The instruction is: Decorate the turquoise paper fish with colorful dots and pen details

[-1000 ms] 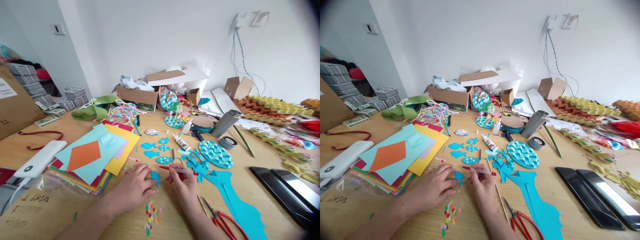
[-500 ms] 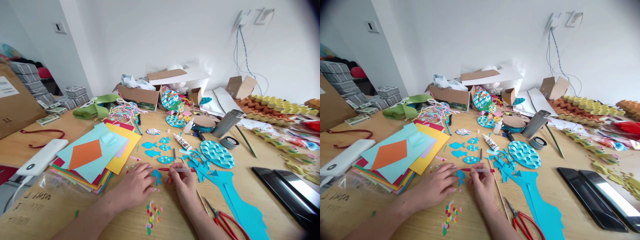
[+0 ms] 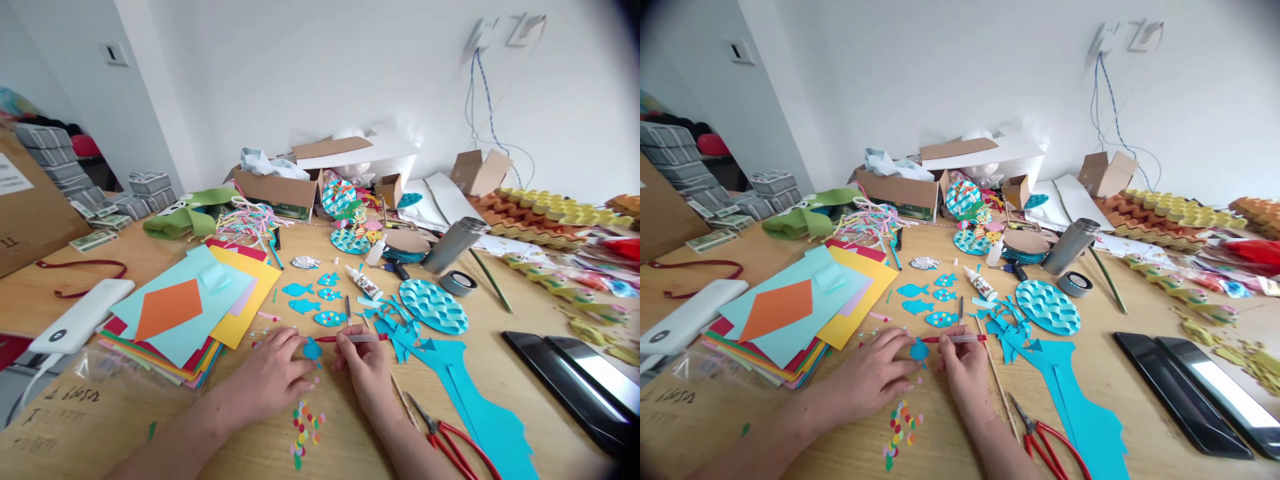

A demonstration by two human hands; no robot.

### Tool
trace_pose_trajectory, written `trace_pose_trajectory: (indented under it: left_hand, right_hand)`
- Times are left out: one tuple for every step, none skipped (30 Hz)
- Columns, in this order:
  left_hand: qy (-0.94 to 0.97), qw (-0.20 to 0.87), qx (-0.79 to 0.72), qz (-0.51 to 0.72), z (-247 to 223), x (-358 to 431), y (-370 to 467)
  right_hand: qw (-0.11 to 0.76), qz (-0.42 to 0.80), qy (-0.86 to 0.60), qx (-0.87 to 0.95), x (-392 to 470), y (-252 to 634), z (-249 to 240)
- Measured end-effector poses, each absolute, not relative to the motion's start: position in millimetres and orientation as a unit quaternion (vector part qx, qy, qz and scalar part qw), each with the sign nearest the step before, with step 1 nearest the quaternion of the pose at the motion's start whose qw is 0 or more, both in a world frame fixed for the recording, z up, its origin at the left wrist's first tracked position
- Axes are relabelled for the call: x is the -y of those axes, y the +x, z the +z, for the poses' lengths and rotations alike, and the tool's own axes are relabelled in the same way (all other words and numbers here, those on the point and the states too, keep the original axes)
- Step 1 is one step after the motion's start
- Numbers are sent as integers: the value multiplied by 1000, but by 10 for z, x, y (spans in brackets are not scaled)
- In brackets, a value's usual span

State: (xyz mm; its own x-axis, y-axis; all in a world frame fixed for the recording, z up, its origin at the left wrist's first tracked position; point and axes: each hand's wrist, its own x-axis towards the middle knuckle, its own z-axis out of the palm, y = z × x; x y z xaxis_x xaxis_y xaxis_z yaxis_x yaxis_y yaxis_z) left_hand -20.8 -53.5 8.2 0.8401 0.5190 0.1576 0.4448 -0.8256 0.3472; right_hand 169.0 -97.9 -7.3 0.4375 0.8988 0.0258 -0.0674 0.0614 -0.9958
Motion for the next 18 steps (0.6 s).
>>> trace_pose_trajectory:
  left_hand:
    - [948, 148, -253, 125, 79, 530, -208]
    - [948, 145, -253, 125, 78, 525, -208]
    - [949, 143, -252, 125, 79, 520, -208]
    - [949, 141, -253, 125, 81, 516, -209]
    - [949, 140, -252, 126, 83, 511, -210]
    - [949, 141, -251, 127, 86, 507, -211]
    - [949, 142, -250, 128, 88, 502, -213]
    - [949, 144, -249, 128, 90, 497, -216]
    - [949, 146, -249, 126, 90, 491, -218]
    - [949, 147, -250, 122, 89, 487, -221]
    - [949, 149, -251, 117, 86, 482, -223]
    - [949, 151, -253, 113, 82, 479, -225]
    - [948, 153, -254, 113, 78, 477, -226]
    - [948, 155, -255, 116, 73, 476, -227]
    - [947, 156, -255, 120, 69, 477, -227]
    - [946, 157, -254, 125, 66, 480, -227]
    - [946, 157, -254, 128, 65, 483, -227]
    - [946, 158, -254, 128, 65, 486, -226]
  right_hand:
    - [628, 387, -567, 366, 982, 1689, -73]
    - [625, 391, -567, 367, 984, 1688, -74]
    - [622, 393, -568, 368, 986, 1687, -75]
    - [618, 395, -570, 370, 987, 1685, -76]
    - [613, 398, -572, 372, 987, 1684, -75]
    - [608, 400, -573, 376, 986, 1682, -74]
    - [601, 404, -575, 381, 984, 1680, -72]
    - [595, 407, -576, 386, 981, 1679, -69]
    - [589, 410, -577, 390, 978, 1678, -66]
    - [586, 411, -577, 393, 974, 1677, -63]
    - [585, 412, -576, 395, 971, 1677, -61]
    - [585, 414, -575, 395, 968, 1677, -59]
    - [586, 414, -574, 395, 965, 1677, -57]
    - [586, 414, -573, 395, 962, 1677, -56]
    - [586, 415, -573, 396, 960, 1676, -55]
    - [585, 414, -573, 397, 958, 1675, -55]
    - [584, 413, -574, 398, 957, 1674, -55]
    - [585, 412, -575, 398, 955, 1673, -54]
